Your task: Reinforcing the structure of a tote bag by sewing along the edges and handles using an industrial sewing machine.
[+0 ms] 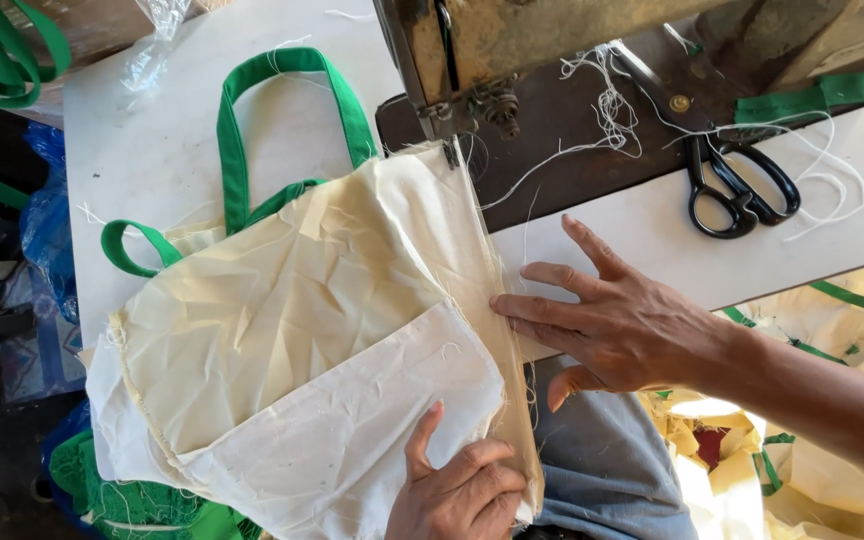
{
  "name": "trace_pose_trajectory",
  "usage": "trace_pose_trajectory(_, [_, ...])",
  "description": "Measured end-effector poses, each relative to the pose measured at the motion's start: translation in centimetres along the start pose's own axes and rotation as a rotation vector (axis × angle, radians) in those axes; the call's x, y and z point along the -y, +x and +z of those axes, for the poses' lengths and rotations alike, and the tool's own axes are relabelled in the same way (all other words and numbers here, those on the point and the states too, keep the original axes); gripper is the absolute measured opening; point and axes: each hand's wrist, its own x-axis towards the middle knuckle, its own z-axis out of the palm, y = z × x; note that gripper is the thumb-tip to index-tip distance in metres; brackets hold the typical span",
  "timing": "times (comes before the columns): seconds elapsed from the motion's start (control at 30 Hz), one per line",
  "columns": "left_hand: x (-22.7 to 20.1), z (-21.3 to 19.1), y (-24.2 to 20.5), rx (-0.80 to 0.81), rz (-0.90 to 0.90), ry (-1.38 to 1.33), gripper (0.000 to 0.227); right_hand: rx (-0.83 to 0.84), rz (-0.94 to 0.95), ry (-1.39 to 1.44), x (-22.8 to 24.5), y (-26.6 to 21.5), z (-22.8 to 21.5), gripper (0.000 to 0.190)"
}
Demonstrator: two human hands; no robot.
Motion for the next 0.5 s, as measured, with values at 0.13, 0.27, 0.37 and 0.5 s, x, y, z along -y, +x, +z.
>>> trace_pose_trajectory(0.13, [0.9,-0.2,-0.4,0.061,0.012,-0.176,0.031,-0.002,0.036,0.011,-0.2,0.0,0.1,0.078])
trace_pose_trajectory(0.27, [1.8,-0.5,-0.4,0.116,-0.021,-0.32,0.031,-0.026,-0.004,0.001,-0.6,0.0,0.1,0.073])
trace_pose_trajectory(0.37, [2.3,-1.4,0.8,0.168,-0.073,-0.477,0.029,-0.005,-0.017,0.077,-1.1,-0.3,0.7,0.074])
trace_pose_trajectory(0.5, [2.7,-1.1,1.1,0.231,-0.213,-0.632,0.022,0.023,0.013,0.097,-1.2,-0.5,0.6,0.081])
